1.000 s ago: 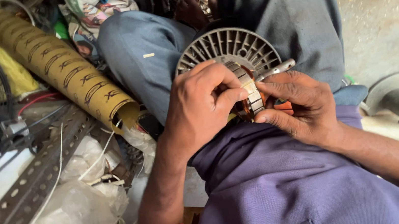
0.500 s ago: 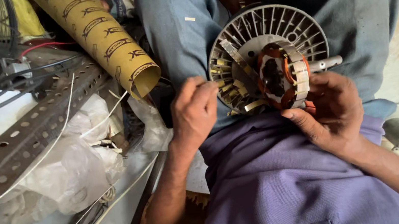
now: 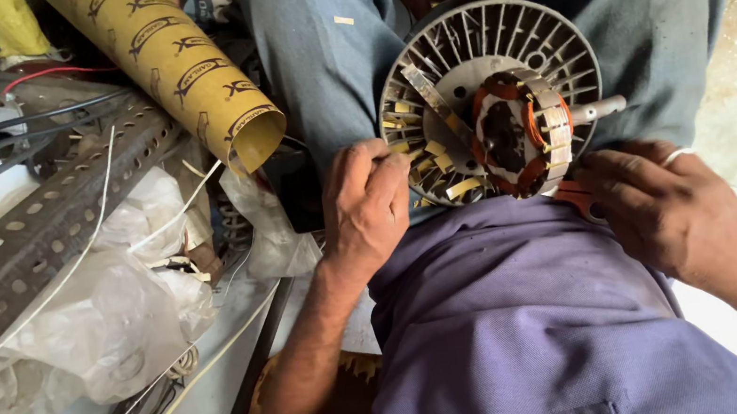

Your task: The person trims copper wires on a fan motor stator using a small cutter and twists the wires by hand while holding the stator between their legs.

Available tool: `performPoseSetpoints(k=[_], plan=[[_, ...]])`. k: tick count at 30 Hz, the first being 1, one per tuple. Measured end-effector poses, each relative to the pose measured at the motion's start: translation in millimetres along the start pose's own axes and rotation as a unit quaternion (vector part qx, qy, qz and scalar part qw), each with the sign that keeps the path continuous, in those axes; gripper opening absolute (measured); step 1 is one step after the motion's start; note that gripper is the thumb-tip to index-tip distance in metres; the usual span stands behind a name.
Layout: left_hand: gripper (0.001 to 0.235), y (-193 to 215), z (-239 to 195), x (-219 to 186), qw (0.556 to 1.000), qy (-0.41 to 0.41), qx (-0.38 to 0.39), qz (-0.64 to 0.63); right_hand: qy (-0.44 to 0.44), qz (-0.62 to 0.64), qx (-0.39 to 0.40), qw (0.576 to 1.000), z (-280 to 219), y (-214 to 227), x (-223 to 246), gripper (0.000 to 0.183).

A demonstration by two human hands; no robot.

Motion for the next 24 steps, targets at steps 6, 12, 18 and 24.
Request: performPoseSetpoints(k=[6, 12, 18, 24], plan=[[0.012, 6.8, -4.2, 1.4, 0.999, 0.011, 0.041, -0.002, -0.065, 0.060, 0.101, 0.991, -0.2, -14.4, -3.2, 0.037], [0.018, 7.5, 4.3, -5.4, 0.990, -0.089, 0.102, 0.040, -0.050, 0.009, 0.127, 0.991, -8.3, -24.4, -3.0, 0.036], [0.012, -5.2, 21.0, -8.9, 0.952, -0.142, 0.245, 0.113, -0.052, -0.005, 0.137, 0.989, -9.0, -24.7, -1.2, 0.040], [0.012, -10.7, 29.5, -13.5, 0.905, -0.261, 0.250, 0.223, -0.068, 0.002, 0.141, 0.988, -10.9, -28.1, -2.6, 0.038]])
Point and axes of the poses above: each hand's wrist, its own z-axis towards the middle knuckle, its own y-axis out of the back of the hand, x = y × z, the point moved 4 cm from there along z, towards the middle knuckle, and after that the axes turned 1 degree about -z, right-handed, at the moved point
